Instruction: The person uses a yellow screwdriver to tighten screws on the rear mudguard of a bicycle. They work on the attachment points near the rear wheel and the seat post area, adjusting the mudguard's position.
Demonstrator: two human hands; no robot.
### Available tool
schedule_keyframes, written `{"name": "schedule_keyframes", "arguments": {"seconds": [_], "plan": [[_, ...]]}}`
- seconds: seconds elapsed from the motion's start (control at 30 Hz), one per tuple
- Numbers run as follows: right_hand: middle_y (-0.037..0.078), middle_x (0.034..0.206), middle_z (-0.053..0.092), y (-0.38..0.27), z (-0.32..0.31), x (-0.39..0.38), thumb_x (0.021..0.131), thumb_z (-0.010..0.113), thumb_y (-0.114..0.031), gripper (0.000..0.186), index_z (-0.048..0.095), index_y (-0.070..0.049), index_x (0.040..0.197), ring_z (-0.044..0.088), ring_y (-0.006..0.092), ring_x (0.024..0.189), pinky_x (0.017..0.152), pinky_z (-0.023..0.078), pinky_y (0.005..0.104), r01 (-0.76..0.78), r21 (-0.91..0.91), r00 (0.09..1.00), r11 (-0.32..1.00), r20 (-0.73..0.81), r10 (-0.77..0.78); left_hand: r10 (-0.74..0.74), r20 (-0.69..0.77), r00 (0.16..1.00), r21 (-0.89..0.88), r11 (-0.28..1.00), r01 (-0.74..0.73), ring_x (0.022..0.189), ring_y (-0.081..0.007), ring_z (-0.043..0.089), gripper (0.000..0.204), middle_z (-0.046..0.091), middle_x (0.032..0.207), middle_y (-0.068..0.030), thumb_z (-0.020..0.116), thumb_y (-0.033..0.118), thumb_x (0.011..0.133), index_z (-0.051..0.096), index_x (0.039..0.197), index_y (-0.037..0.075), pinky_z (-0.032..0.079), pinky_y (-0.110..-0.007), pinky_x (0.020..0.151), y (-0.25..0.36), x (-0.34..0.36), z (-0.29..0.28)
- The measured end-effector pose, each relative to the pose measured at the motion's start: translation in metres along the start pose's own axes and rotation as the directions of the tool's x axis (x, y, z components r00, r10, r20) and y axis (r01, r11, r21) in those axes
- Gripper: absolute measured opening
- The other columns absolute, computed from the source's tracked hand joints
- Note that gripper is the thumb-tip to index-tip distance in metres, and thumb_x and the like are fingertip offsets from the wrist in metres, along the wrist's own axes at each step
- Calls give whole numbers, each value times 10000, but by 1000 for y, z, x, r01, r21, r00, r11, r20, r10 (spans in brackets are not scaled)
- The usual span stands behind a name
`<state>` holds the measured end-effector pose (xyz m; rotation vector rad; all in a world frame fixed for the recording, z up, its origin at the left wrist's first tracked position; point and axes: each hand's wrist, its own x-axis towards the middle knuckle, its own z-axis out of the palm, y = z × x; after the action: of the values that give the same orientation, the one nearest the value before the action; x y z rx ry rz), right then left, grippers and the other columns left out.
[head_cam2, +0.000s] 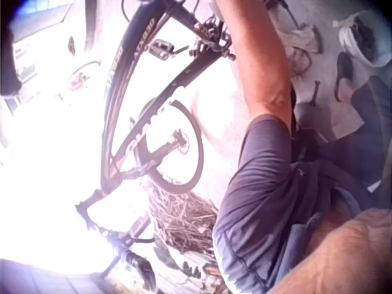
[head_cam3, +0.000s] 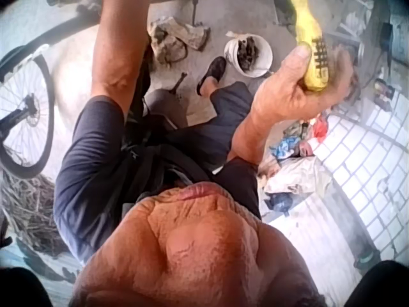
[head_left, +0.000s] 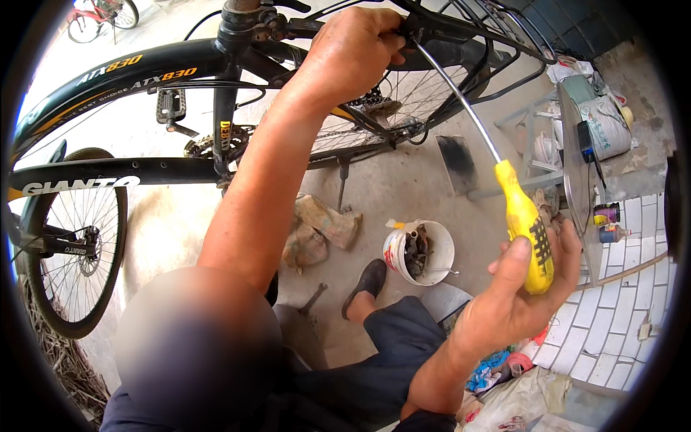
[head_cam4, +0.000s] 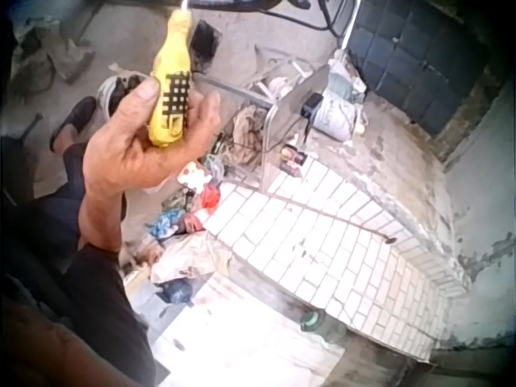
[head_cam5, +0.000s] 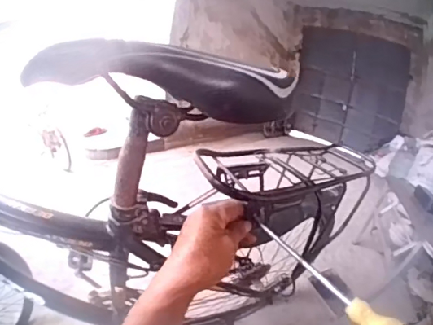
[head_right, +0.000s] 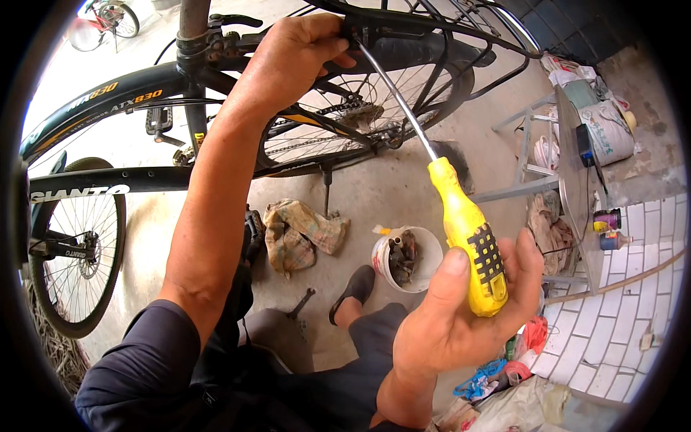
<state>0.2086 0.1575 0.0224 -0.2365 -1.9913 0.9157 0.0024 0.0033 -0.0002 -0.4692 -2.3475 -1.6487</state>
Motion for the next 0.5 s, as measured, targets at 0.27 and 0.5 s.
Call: {"name": "schedule_keyframes", "arguments": {"seconds": [0.27,0.5], "plan": [[94,912,562,-8,-3,1,901,602,-163,444,470,58,1263,529,100,644,656,443,232,-221,48,974,974,53,219,14,68,998,-90,996,-8,765,-124,615,163,660,798,-77,517,0,894,633,980,-76,486,-286,700,21,-6,-10],[89,1023,576,2,-8,8,837,640,-51,493,466,1,1296,540,84,691,557,433,182,44,44,991,998,125,-49,-124,61,990,-246,960,135,739,-103,595,143,624,776,-30,496,5,923,632,923,-40,471,-268,638,5,4,-3]]}}
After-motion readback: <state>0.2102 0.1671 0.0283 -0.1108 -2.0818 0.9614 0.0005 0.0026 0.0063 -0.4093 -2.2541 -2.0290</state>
